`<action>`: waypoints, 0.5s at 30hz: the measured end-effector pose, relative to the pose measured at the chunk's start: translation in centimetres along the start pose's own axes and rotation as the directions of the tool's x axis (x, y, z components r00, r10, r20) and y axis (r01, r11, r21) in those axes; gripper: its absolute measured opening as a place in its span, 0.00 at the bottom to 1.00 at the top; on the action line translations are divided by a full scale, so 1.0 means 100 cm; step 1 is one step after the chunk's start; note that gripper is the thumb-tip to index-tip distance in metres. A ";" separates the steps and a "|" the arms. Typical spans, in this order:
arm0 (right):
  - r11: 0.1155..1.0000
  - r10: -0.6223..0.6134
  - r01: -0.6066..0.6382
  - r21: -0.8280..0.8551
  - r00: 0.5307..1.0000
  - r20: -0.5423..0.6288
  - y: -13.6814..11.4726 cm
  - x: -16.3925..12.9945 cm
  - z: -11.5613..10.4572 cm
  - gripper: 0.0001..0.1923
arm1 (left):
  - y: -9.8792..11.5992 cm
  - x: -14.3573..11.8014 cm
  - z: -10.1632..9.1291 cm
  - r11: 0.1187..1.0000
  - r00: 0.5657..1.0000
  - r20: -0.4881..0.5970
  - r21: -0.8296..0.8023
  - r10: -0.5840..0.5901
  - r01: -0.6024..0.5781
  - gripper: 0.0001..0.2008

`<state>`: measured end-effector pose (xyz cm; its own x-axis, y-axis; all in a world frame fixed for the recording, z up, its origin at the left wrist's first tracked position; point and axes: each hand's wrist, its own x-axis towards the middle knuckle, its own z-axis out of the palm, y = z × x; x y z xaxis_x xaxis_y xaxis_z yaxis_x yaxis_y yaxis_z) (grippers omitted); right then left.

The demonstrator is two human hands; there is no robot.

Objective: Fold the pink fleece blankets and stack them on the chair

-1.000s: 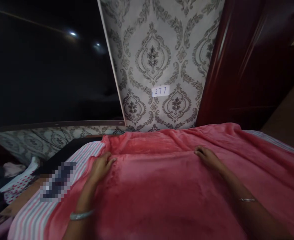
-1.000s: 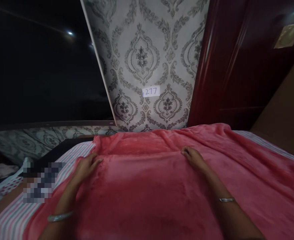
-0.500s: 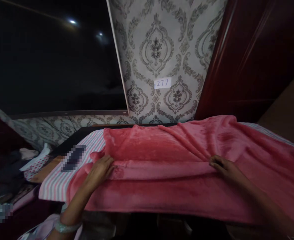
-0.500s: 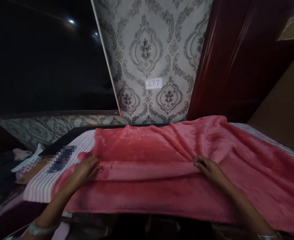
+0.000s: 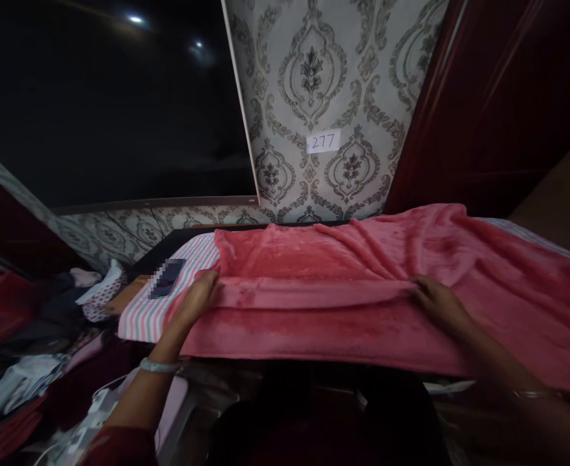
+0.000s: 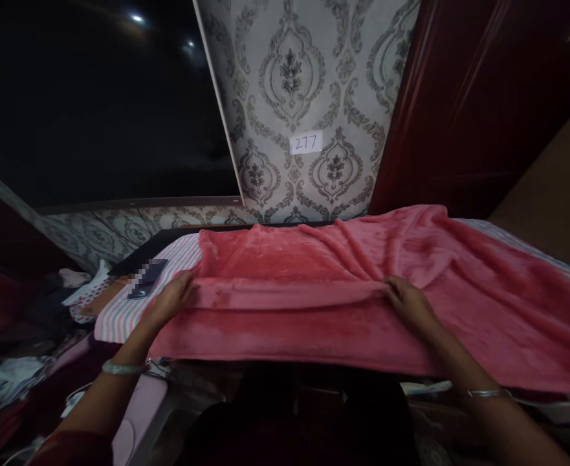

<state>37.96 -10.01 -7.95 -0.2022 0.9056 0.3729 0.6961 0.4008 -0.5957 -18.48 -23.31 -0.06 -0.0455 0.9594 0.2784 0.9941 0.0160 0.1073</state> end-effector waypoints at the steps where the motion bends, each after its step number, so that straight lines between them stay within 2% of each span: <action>1: 0.999 0.025 -0.026 -0.019 0.999 -0.041 -0.005 0.007 -0.006 0.08 | 0.003 0.004 -0.006 0.999 0.998 -0.043 0.002 -0.040 0.040 0.09; 4: 0.995 0.023 -0.040 -0.088 0.983 -0.184 -0.027 0.035 -0.030 0.05 | 0.015 0.021 -0.034 0.990 0.981 -0.163 0.081 -0.104 0.118 0.12; 9: 0.971 0.052 -0.133 -0.198 0.928 -0.368 -0.069 0.069 -0.077 0.07 | 0.034 0.049 -0.101 0.967 0.975 -0.223 0.243 -0.024 0.080 0.13; 13: 0.965 0.021 -0.159 -0.207 0.840 -0.543 -0.100 0.077 -0.118 0.14 | 0.045 0.057 -0.153 0.970 0.958 -0.282 0.241 0.059 0.012 0.11; 15: 0.952 -0.079 -0.130 -0.276 0.771 -0.632 -0.105 0.080 -0.142 0.18 | 0.050 0.057 -0.176 0.977 0.931 -0.354 0.212 0.090 -0.013 0.11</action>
<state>38.78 -8.95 11.41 0.2249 0.5784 0.7841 0.8795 0.2259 -0.4189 -15.49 -22.75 18.89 0.0119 0.7946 0.6071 0.9929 0.0625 -0.1012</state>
